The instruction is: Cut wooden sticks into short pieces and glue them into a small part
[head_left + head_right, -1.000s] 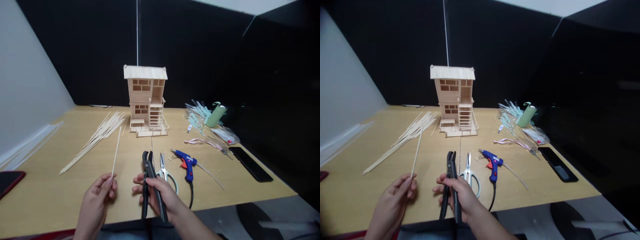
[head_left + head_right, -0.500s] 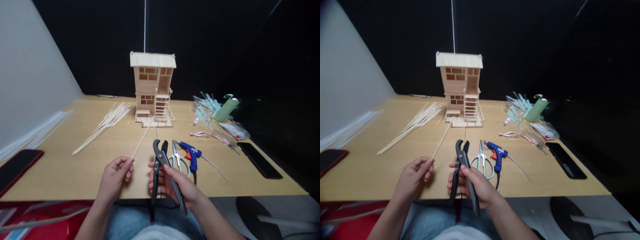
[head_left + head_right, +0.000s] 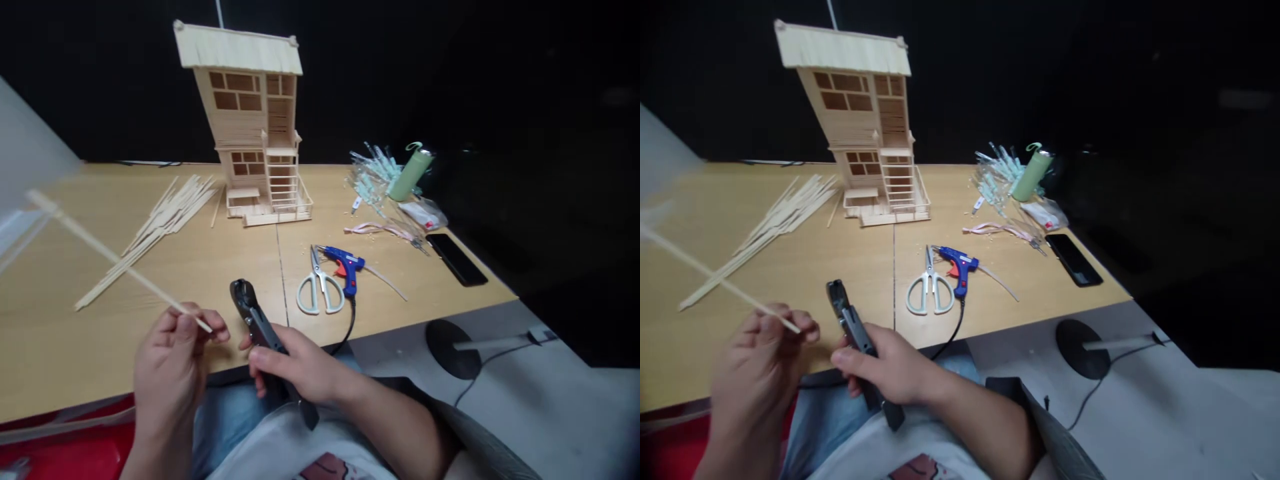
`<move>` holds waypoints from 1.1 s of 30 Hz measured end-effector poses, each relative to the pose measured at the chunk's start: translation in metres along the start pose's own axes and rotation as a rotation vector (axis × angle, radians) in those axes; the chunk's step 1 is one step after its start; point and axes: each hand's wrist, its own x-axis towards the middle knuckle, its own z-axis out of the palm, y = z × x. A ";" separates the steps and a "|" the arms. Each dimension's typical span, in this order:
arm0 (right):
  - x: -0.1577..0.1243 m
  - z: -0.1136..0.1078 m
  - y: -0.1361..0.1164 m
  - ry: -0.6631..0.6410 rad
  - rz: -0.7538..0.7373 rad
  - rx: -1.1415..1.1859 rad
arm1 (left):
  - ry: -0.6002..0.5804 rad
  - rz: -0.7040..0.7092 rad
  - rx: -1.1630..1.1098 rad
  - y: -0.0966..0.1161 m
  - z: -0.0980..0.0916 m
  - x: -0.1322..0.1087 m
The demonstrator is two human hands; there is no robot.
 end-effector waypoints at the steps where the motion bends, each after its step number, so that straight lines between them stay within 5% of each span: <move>1: 0.002 0.001 0.003 0.014 0.010 0.061 | 0.021 0.010 -0.010 -0.003 0.002 -0.001; 10: 0.023 -0.002 -0.013 0.254 -0.165 0.158 | 0.136 -0.052 0.194 -0.032 0.022 -0.029; 18: 0.037 -0.009 -0.016 0.162 -0.138 0.117 | 0.096 0.041 0.308 -0.040 0.019 -0.029; 20: 0.041 -0.013 -0.020 0.161 -0.149 0.093 | 0.059 0.019 0.351 -0.037 0.013 -0.026; 23: 0.049 -0.021 -0.024 0.222 -0.172 0.020 | -0.149 0.017 0.594 -0.024 0.000 -0.024; 29: 0.060 -0.026 -0.021 0.216 -0.156 -0.070 | -0.188 0.756 1.165 0.005 -0.010 -0.011; 33: 0.061 -0.022 -0.015 0.219 -0.148 -0.037 | -0.322 0.800 1.266 0.003 -0.017 0.006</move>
